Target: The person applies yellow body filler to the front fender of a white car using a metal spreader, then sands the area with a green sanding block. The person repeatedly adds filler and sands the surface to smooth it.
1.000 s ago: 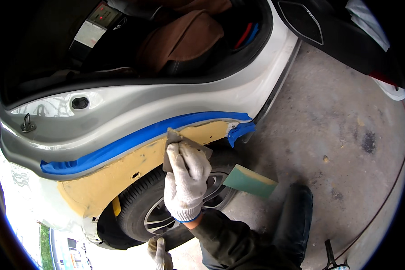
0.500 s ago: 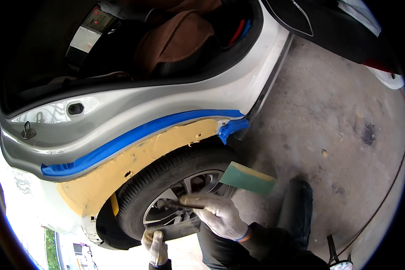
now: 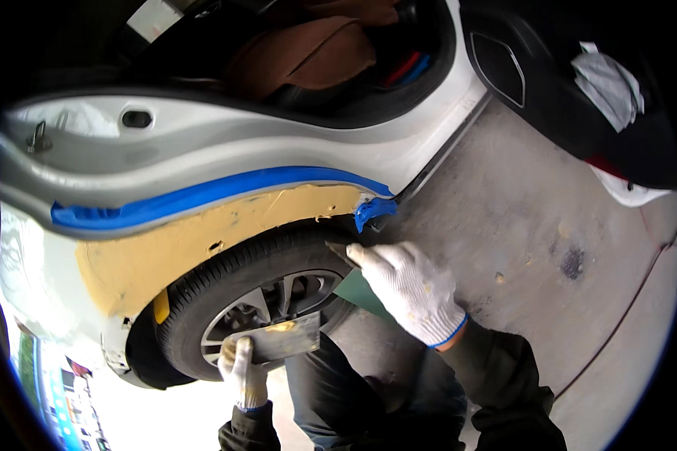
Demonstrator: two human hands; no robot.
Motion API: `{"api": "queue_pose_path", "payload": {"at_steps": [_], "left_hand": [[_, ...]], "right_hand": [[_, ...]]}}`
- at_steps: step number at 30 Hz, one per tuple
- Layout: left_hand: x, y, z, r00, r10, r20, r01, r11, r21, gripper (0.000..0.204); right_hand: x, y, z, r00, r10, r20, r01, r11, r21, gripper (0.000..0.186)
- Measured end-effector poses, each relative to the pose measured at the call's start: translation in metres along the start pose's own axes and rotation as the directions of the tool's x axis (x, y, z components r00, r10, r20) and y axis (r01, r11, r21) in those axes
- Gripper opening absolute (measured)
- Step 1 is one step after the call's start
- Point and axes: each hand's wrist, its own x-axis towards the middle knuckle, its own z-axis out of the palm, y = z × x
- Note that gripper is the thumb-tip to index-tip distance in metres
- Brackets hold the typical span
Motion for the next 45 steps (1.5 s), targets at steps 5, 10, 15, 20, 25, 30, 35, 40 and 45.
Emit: {"api": "queue_pose_path", "payload": {"at_steps": [5, 10, 15, 20, 25, 30, 35, 40, 45], "left_hand": [[0.006, -0.050, 0.020, 0.985, -0.148, 0.093, 0.154, 0.986, -0.066, 0.017], [0.020, -0.070, 0.072, 0.977, -0.194, 0.094, 0.213, 0.933, -0.290, 0.020], [0.035, -0.085, 0.097, 0.974, -0.200, 0.107, 0.224, 0.922, -0.316, 0.020], [0.039, -0.080, 0.110, 0.970, -0.212, 0.123, 0.243, 0.890, -0.386, 0.020], [0.045, -0.080, 0.122, 0.974, -0.178, 0.137, 0.218, 0.896, -0.387, 0.021], [0.052, -0.065, 0.128, 0.963, -0.205, 0.176, 0.263, 0.865, -0.427, 0.021], [0.058, -0.074, 0.134, 0.940, -0.277, 0.201, 0.341, 0.816, -0.467, 0.018], [0.065, -0.090, 0.141, 0.941, -0.234, 0.244, 0.332, 0.772, -0.542, 0.016], [0.065, -0.099, 0.139, 0.939, -0.178, 0.294, 0.326, 0.732, -0.599, 0.014]], "right_hand": [[0.043, -0.005, -0.011, 0.992, -0.125, -0.004, 0.123, 0.983, -0.138, 0.043], [0.052, -0.011, -0.018, 0.984, -0.171, 0.041, 0.175, 0.962, -0.208, 0.040], [0.061, -0.021, -0.017, 0.978, -0.205, 0.034, 0.208, 0.966, -0.156, 0.036], [0.061, -0.025, -0.017, 0.967, -0.237, 0.093, 0.250, 0.949, -0.190, 0.040], [0.060, -0.019, -0.010, 0.966, -0.234, 0.114, 0.259, 0.907, -0.332, 0.045], [0.054, -0.021, -0.001, 0.968, -0.176, 0.178, 0.231, 0.904, -0.360, 0.040], [0.054, -0.025, 0.003, 0.972, -0.094, 0.217, 0.163, 0.931, -0.327, 0.036], [0.047, -0.026, 0.000, 0.977, -0.078, 0.198, 0.129, 0.957, -0.261, 0.035], [0.030, -0.033, -0.003, 0.949, 0.008, 0.314, 0.036, 0.991, -0.132, 0.033]]}}
